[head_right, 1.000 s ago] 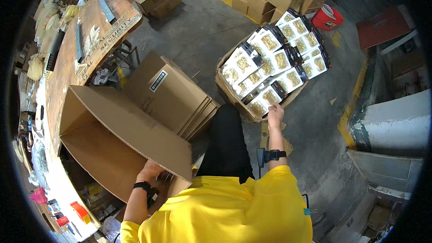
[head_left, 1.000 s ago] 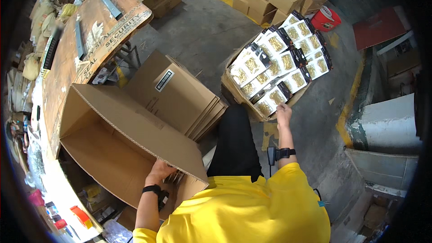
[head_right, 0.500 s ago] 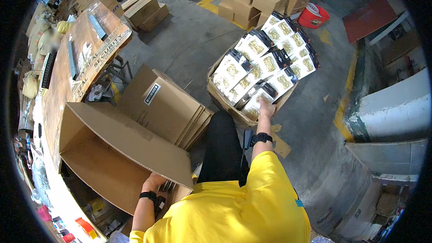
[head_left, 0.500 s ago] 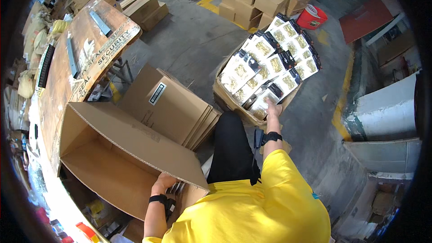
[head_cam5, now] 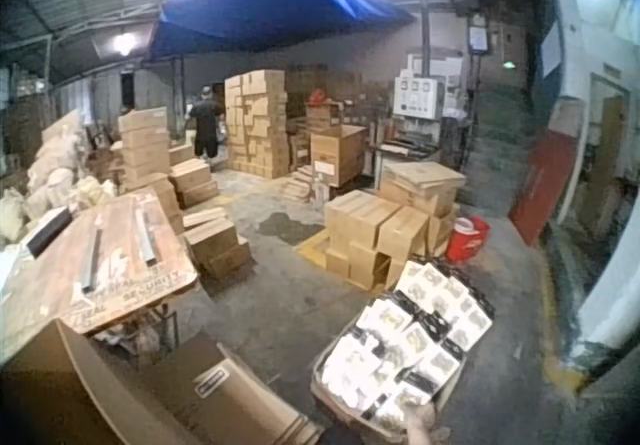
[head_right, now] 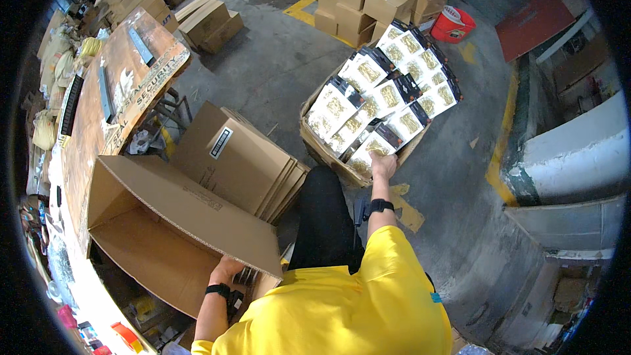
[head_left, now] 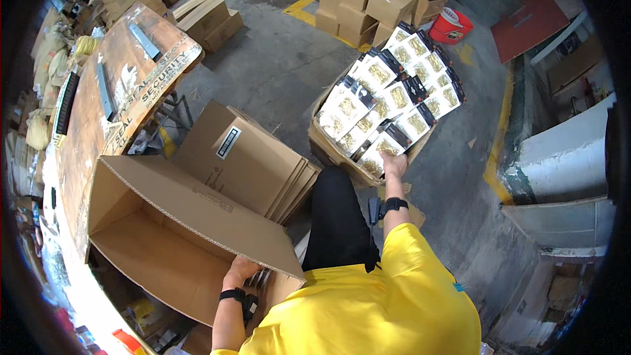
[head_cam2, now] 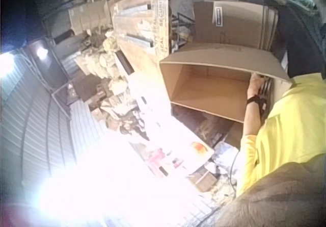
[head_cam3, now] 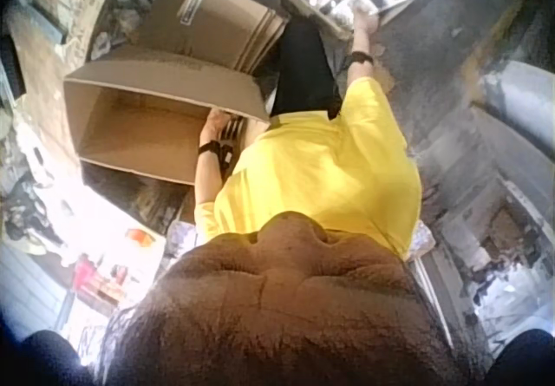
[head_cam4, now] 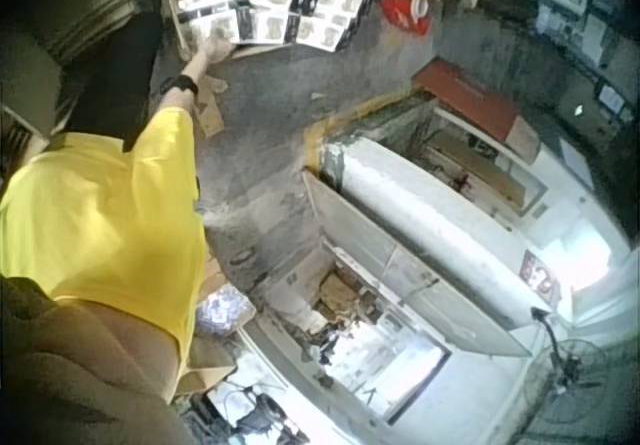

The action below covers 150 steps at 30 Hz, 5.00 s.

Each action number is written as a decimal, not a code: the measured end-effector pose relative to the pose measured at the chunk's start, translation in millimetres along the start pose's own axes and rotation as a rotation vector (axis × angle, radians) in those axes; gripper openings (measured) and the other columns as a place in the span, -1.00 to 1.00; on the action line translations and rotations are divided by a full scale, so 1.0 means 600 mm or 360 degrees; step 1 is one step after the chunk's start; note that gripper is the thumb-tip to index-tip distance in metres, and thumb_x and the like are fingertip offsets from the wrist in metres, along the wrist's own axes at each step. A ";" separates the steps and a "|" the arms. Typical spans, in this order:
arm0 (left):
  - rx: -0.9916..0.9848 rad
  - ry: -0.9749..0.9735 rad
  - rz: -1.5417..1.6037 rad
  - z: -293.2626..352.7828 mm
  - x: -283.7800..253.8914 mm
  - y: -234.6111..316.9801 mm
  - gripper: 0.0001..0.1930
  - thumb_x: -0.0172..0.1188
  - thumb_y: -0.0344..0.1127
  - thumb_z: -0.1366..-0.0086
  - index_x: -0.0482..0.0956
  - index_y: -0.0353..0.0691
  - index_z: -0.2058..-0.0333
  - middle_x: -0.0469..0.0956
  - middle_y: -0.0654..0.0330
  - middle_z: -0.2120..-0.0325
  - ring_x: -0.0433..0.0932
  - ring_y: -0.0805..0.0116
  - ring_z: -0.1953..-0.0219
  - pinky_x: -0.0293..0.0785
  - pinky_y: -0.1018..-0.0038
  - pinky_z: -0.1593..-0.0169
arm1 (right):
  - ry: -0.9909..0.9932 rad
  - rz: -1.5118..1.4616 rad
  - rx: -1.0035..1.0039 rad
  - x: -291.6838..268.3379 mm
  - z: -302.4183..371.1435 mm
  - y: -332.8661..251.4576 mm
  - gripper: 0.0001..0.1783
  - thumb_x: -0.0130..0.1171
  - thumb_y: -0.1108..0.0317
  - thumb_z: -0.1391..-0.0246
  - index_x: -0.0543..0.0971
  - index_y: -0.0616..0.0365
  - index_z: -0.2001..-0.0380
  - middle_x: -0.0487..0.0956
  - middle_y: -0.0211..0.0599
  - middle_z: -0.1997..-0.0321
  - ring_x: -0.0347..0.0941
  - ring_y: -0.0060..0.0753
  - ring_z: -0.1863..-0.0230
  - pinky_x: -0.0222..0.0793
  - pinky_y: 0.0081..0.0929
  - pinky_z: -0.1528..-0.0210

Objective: The person is assembling a cardboard box using a tape dispenser and filling it with packaged items.

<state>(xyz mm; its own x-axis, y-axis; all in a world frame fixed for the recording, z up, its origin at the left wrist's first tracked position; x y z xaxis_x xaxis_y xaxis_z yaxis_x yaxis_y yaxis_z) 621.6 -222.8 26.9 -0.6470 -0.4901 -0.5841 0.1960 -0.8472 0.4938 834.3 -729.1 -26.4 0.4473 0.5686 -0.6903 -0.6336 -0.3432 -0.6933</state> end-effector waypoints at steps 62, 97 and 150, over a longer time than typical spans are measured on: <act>-0.0286 0.1313 0.0970 0.284 -0.215 0.036 -0.50 0.03 -0.56 0.29 0.44 -0.43 0.20 0.54 0.03 0.41 0.52 0.25 0.27 0.40 0.43 0.12 | -0.0068 -0.1341 -0.0042 0.064 -0.180 -0.065 -0.46 0.24 0.24 0.06 0.39 0.34 0.05 0.48 -0.23 0.18 0.41 -0.32 0.18 0.38 -0.32 0.16; -0.0907 0.1265 0.0229 0.118 -0.215 -0.051 -0.57 0.26 -0.38 0.05 0.43 -0.27 0.14 0.54 -0.10 0.24 0.51 -0.04 0.13 0.46 0.21 0.14 | 0.0456 -0.1570 0.0040 -0.098 -0.126 -0.162 -0.63 0.35 0.44 0.22 0.42 0.58 0.48 0.53 0.08 0.25 0.55 -0.13 0.37 0.62 -0.18 0.41; 0.0109 0.2683 0.0973 0.399 -0.401 0.019 -0.51 0.19 -0.55 0.11 0.41 -0.34 0.10 0.54 0.10 0.27 0.51 0.31 0.20 0.40 0.46 0.09 | -0.2085 0.1782 -0.2283 0.318 0.935 -0.336 -0.54 0.02 0.32 -0.03 0.42 0.10 -0.05 0.38 -0.12 -0.17 0.32 -0.18 -0.18 0.21 -0.21 -0.18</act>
<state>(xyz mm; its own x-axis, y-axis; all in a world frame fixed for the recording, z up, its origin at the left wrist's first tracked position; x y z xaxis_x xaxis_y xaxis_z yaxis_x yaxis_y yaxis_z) 602.8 -65.6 327.3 0.8792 -0.3954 -0.2659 0.0389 -0.4967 0.8671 693.4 -132.2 97.5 -0.5750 -0.3641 -0.7327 0.7545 -0.5823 -0.3028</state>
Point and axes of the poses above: each hand's wrist, its own z-axis away from the middle knuckle, its own x-axis out of the palm, y = z × x, the point moved 6 cm from there along -z, towards the middle knuckle
